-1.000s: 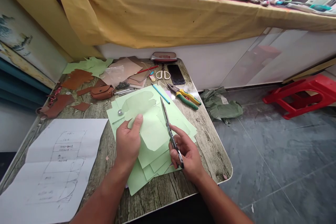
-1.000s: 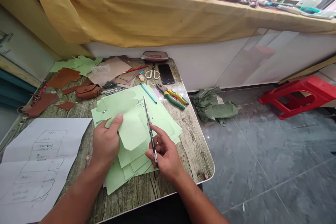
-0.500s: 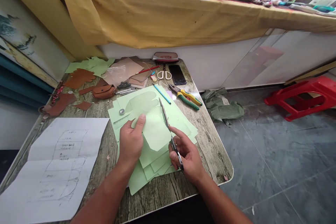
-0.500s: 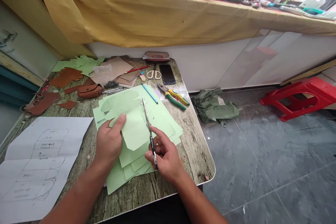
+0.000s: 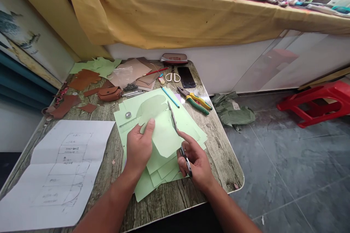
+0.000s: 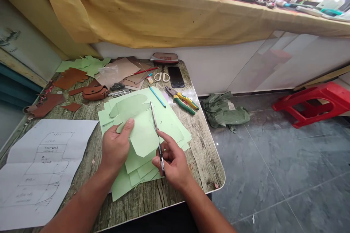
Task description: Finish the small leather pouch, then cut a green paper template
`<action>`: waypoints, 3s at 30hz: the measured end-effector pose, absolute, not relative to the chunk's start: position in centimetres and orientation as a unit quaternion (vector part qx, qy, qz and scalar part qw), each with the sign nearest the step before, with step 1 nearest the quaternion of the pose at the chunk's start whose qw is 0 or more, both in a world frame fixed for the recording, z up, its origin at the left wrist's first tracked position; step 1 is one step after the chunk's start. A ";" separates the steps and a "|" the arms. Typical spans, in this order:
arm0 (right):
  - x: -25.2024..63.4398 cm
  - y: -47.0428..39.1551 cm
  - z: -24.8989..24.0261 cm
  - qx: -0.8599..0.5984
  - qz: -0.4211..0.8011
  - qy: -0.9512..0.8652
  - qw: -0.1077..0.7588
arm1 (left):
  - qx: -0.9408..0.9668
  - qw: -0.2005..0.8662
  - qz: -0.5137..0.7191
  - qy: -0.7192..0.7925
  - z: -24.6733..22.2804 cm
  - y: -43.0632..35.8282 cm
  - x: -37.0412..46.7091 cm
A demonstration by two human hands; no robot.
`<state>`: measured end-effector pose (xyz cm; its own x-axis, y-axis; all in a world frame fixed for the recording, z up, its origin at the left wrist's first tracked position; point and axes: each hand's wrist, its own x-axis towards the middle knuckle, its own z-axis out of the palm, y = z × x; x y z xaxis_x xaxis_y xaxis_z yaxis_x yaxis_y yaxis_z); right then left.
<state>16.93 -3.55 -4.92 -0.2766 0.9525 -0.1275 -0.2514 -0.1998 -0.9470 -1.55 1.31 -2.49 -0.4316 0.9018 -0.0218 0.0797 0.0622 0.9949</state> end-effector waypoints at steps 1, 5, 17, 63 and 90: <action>16.9 -3.5 -4.9 -0.397 0.665 -0.442 0.452 | 0.391 0.367 0.563 0.629 -2.5 1.3 -1.5; 16.9 -3.5 -4.9 -0.395 0.662 -0.447 0.454 | 0.392 0.371 0.561 0.627 -2.5 1.3 -1.5; 17.0 -3.7 -5.1 -0.421 0.652 -0.447 0.446 | 0.384 0.412 0.546 0.620 -2.7 1.0 -1.1; 16.9 -3.6 -5.4 -0.397 0.655 -0.433 0.475 | 0.399 0.423 0.538 0.610 -3.1 0.8 -0.1; 17.0 -3.6 -5.0 -0.407 0.655 -0.433 0.466 | 0.395 0.431 0.536 0.609 -3.0 0.9 -0.1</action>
